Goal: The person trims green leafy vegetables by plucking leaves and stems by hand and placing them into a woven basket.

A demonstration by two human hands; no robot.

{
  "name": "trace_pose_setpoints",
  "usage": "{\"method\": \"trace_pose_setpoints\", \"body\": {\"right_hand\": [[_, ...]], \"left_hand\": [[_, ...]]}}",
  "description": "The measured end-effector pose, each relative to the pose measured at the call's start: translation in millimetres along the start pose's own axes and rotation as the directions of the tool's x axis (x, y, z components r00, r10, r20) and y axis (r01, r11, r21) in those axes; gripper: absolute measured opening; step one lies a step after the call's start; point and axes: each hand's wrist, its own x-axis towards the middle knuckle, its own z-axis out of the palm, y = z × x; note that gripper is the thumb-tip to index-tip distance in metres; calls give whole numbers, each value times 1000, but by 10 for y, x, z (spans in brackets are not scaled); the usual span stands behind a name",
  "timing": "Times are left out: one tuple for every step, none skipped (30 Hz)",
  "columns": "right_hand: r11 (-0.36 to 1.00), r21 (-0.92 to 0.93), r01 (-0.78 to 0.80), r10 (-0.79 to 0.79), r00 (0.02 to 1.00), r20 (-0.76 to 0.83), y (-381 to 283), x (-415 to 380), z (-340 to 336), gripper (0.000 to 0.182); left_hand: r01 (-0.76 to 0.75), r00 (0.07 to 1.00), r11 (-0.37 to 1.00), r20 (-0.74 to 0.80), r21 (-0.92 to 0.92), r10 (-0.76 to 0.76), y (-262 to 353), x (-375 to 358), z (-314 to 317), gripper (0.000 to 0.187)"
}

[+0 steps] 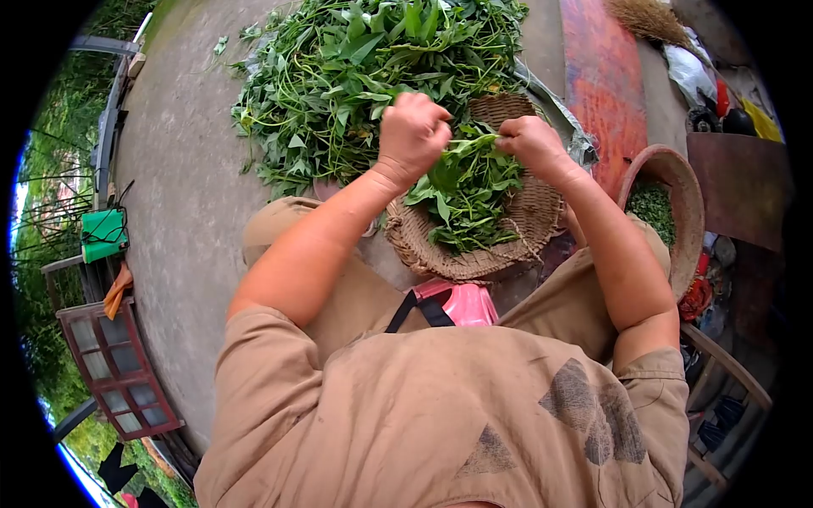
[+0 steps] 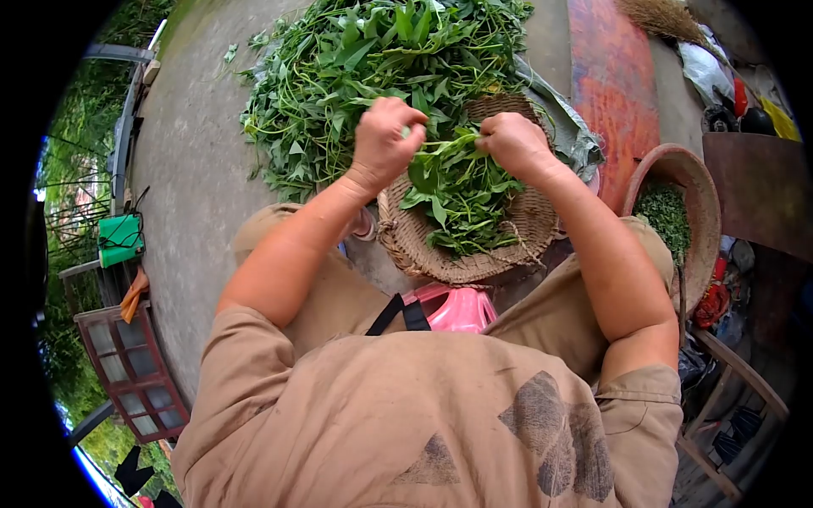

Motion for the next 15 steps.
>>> {"method": "trace_pose_setpoints", "body": {"right_hand": [[1000,-4,16,-16,1000,25,-38,-1,33,24],[999,-9,32,-32,998,50,-79,-5,63,24],[999,-11,45,-44,997,61,-135,-20,84,24],[998,10,58,-59,995,80,-178,-30,103,24],[997,30,71,-74,992,99,-216,-37,119,23],[995,51,83,-88,989,117,-246,-37,131,23],[994,46,102,-107,988,116,-269,-39,138,22],[991,61,121,-127,987,101,-271,-45,142,23],[987,77,139,-146,986,86,-267,-48,148,23],[983,92,157,-164,984,72,-264,-51,157,23],[982,86,168,-175,982,72,-263,-45,160,23],[979,83,186,-192,978,78,-273,-52,161,22],[976,79,204,-210,974,82,-284,-56,155,22],[972,74,222,-228,970,85,-288,-60,157,22],[956,161,245,-261,961,90,-280,-83,196,22]], "left_hand": [[-56,998,998,27,-4,56,56,-32,51,11],[-111,992,994,53,-11,112,100,-64,93,12],[-125,988,992,85,-27,126,128,-90,118,11],[-138,983,990,117,-44,142,152,-113,137,11],[-151,976,987,148,-61,158,156,-129,151,10],[-153,969,985,182,-82,165,115,-149,183,10],[-154,961,983,215,-103,173,66,-162,213,9],[-154,951,980,249,-126,181,20,-184,243,9],[-166,950,976,244,-144,197,16,-194,231,9],[-160,952,974,235,-162,195,22,-202,234,9],[-153,955,972,226,-180,192,24,-209,236,9],[-147,958,969,216,-196,189,34,-207,223,9],[-136,957,971,225,-197,180,53,-213,206,10],[-153,946,974,259,-167,193,71,-219,186,11],[-172,934,975,292,-137,206,91,-229,165,13]]}}
